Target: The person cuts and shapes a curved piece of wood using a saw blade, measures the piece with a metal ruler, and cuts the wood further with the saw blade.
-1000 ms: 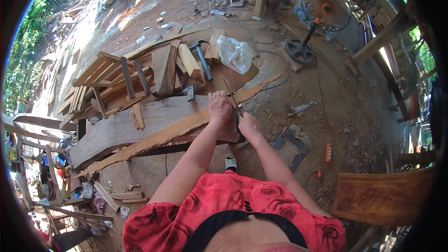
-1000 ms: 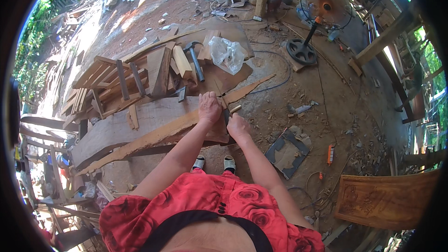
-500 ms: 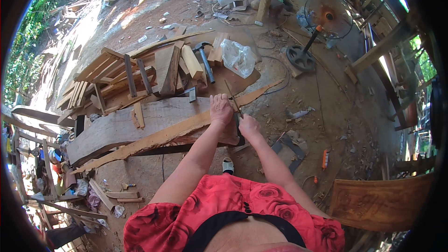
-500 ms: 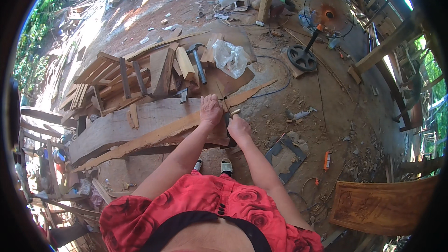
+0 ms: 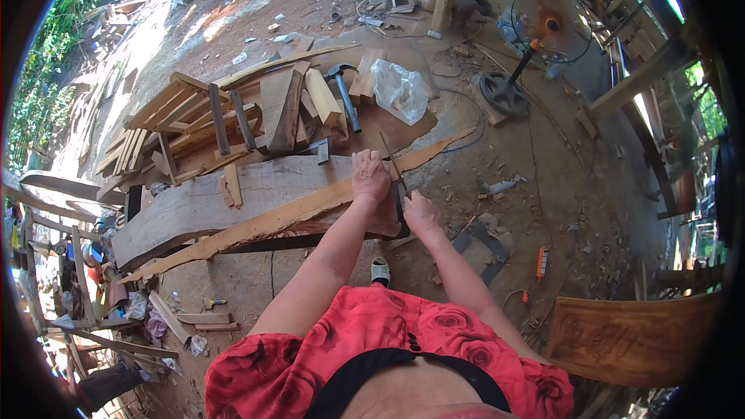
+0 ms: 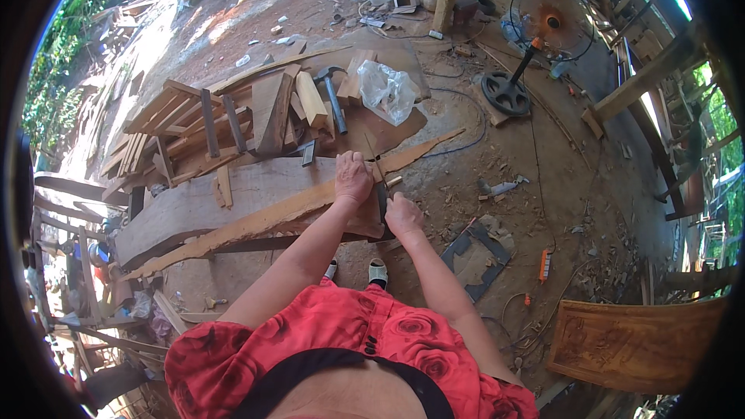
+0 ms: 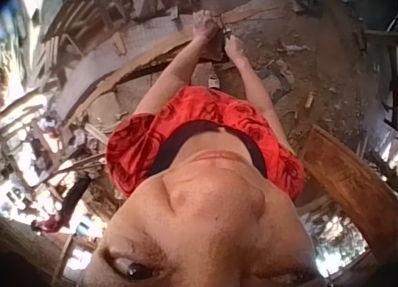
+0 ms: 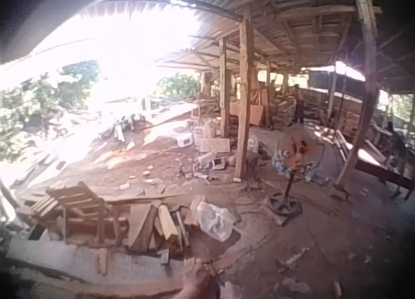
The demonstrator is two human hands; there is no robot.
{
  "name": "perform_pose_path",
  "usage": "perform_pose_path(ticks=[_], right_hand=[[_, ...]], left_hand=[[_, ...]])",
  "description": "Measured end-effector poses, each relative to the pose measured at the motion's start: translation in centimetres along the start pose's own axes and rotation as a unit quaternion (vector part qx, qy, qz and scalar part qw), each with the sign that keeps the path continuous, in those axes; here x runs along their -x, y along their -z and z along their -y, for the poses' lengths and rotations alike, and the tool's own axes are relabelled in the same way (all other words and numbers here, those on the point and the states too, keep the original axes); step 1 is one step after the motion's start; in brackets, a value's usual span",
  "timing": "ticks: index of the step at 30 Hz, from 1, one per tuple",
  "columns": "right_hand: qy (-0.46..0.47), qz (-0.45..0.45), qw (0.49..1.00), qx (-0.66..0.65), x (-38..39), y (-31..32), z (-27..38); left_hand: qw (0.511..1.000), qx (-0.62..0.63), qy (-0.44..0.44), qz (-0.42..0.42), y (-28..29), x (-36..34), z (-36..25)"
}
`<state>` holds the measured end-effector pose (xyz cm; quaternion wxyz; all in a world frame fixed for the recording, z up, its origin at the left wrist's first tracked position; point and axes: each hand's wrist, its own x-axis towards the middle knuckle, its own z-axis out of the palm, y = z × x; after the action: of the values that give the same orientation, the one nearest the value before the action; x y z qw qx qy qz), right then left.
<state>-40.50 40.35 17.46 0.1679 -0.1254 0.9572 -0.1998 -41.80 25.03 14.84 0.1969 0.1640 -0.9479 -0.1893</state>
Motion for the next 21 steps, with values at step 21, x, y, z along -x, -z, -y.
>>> perform_pose_path(ticks=[21], right_hand=[[-0.020, 0.042, 0.999, -0.017, 4.4, 0.2, -2.4]], left_hand=[[0.999, -0.014, 0.013, 0.034, 0.7, 0.1, 0.4]])
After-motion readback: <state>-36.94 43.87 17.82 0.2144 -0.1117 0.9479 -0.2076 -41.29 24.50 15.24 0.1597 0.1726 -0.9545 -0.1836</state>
